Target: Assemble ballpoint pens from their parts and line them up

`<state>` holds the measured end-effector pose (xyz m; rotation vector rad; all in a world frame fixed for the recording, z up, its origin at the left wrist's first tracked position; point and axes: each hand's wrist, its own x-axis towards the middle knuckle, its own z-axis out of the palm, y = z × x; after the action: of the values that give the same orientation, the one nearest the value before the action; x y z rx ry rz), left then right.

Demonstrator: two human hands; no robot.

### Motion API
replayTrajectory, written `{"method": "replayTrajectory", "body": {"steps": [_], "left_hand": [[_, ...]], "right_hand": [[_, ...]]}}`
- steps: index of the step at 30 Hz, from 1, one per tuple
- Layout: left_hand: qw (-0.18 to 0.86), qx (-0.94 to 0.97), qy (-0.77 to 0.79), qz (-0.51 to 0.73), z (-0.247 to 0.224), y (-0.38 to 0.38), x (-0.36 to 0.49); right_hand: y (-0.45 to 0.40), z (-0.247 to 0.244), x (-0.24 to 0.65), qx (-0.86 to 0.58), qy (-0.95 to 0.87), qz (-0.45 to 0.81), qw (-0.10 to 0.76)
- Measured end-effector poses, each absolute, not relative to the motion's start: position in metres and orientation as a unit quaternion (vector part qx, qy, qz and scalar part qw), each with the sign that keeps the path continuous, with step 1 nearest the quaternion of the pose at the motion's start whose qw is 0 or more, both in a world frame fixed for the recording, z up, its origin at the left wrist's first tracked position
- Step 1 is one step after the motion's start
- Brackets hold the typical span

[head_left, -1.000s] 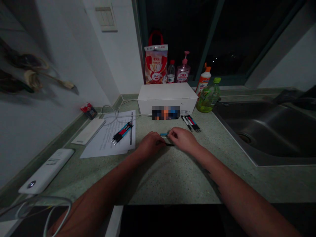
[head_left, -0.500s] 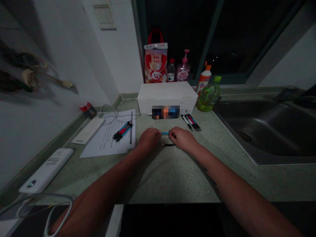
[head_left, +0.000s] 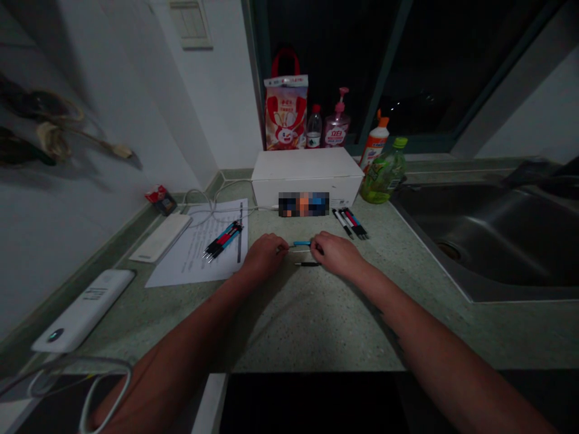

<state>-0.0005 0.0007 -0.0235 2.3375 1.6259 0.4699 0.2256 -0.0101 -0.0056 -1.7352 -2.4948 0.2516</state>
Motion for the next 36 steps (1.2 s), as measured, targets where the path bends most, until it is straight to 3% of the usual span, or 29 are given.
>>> {"method": "replayTrajectory", "body": {"steps": [36], "left_hand": [[0.088, 0.814, 0.561, 0.122, -0.017, 0.0, 0.017]], "right_hand": [[-0.007, 0.001, 0.237, -0.585, -0.807, 0.074, 0.031]]}}
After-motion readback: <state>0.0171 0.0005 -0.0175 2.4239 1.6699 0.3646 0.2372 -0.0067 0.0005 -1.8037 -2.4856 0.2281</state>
